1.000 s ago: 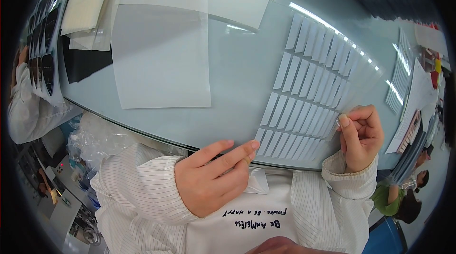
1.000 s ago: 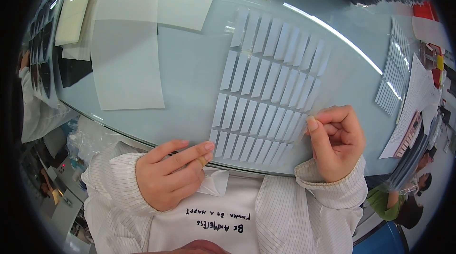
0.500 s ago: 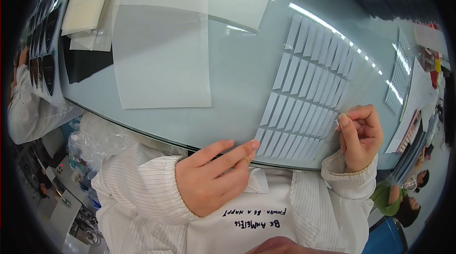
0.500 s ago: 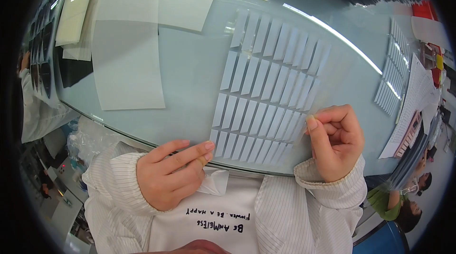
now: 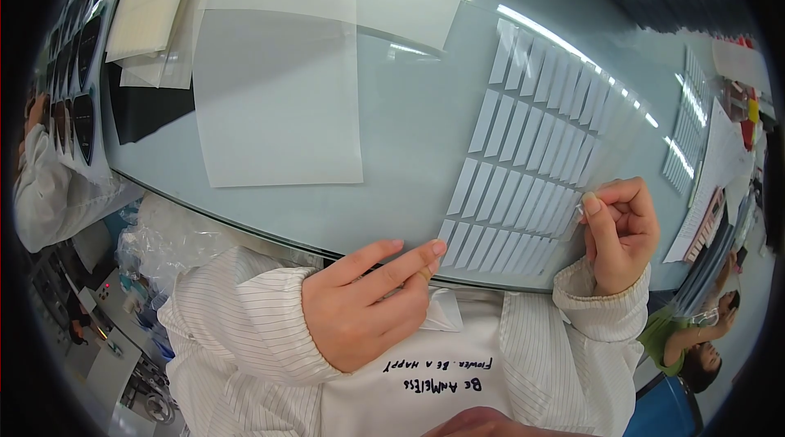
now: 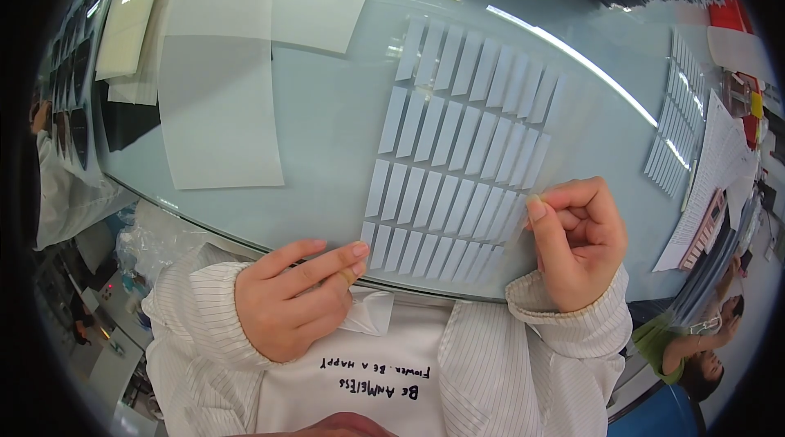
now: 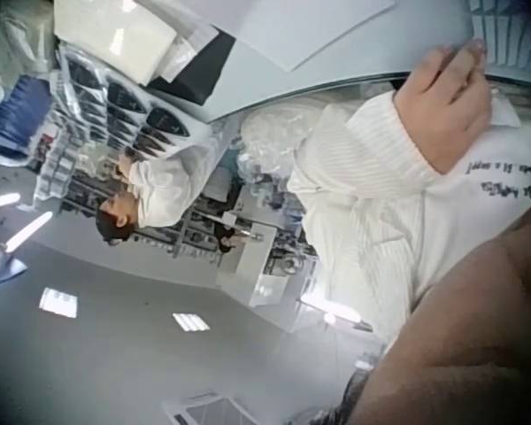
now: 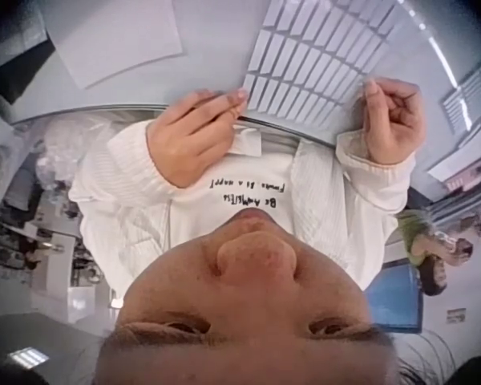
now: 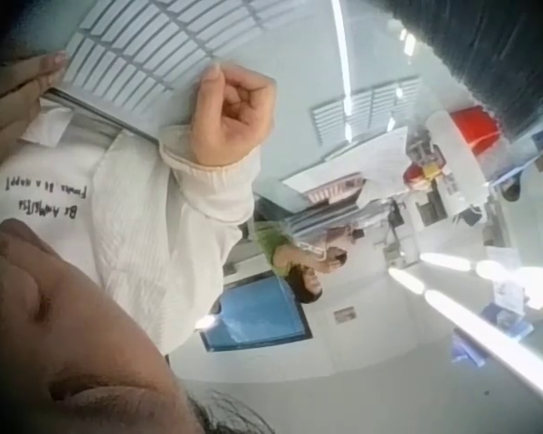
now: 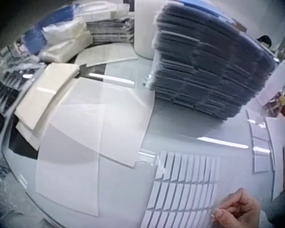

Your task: Peeling small blue stickers from a sheet and applying them to a grid on a transparent panel.

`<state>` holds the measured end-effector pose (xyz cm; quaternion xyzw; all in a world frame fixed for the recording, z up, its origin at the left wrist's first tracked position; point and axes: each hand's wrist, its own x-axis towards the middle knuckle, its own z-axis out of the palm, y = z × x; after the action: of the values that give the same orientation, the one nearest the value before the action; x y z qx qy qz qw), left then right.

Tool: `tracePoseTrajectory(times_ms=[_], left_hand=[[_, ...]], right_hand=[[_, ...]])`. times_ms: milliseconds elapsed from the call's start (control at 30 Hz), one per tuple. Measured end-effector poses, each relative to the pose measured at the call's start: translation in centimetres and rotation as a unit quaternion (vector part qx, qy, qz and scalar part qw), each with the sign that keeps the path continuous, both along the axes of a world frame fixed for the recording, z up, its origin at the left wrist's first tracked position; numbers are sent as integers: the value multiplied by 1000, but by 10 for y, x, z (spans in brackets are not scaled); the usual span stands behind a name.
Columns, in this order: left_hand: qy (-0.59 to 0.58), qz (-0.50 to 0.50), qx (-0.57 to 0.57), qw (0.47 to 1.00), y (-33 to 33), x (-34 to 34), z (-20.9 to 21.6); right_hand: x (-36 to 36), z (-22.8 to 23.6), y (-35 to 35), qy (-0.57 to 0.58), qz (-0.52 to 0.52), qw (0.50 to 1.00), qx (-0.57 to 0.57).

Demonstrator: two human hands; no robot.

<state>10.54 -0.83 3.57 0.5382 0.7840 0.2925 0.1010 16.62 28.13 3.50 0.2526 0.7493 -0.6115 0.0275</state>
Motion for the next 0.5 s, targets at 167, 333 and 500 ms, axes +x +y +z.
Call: tracePoseTrajectory(times_ms=[167,333,500], left_hand=[[-8,-7,-6,1000,0,-2,3],[-20,-17,-5,1000,-2,-4,1],[-41,-43,12,998,-4,-12,4]], right_hand=[[-1,1,0,-5,-4,1000,-10],[1,-2,-1,-1,-13,1000,2],[-2,1,-1,-10,-13,1000,4]])
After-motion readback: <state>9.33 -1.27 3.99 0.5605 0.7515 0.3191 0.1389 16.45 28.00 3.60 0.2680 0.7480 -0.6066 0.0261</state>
